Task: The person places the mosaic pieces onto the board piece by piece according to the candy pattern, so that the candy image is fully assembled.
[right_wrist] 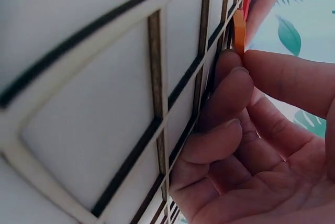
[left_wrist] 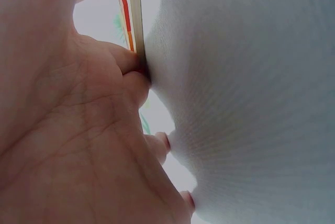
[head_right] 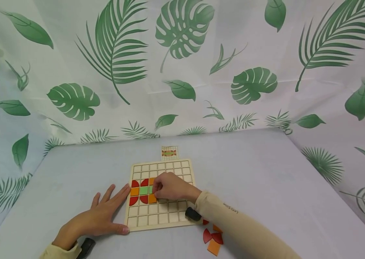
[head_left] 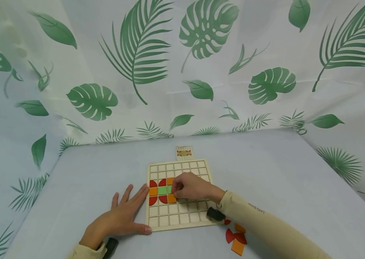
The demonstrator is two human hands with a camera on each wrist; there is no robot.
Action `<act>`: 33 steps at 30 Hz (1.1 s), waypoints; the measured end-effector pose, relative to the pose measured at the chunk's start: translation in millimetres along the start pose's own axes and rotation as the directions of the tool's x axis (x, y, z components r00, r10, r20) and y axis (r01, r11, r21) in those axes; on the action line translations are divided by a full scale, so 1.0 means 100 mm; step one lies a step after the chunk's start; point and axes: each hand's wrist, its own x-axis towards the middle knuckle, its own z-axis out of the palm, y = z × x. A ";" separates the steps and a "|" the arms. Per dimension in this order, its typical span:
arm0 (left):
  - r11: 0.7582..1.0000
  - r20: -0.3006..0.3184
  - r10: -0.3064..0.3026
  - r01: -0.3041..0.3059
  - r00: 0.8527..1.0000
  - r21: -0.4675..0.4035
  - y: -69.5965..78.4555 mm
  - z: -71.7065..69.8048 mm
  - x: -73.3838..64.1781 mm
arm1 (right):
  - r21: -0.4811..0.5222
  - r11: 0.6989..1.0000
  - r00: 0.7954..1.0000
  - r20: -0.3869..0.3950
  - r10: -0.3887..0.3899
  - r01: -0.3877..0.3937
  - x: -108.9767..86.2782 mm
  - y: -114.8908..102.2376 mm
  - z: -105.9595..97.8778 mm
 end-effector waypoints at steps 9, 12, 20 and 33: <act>1.000 -0.003 0.004 -0.004 1.000 0.001 -0.01 0.01 0.02 | 0.009 1.000 0.999 -0.043 0.024 -0.023 0.01 0.03 0.03; 1.000 0.002 -0.005 0.005 1.000 0.008 -0.01 0.01 0.01 | 0.007 1.000 0.998 -0.054 0.013 -0.013 0.01 0.03 0.04; 1.000 0.000 -0.002 0.002 1.000 0.007 0.01 -0.01 0.00 | -0.041 0.999 0.998 -0.068 -0.004 0.001 0.02 0.00 0.05; 1.000 0.003 -0.023 0.023 1.000 0.002 0.01 0.01 0.01 | 0.106 0.994 0.999 -0.044 -0.027 0.031 -0.27 0.05 -0.06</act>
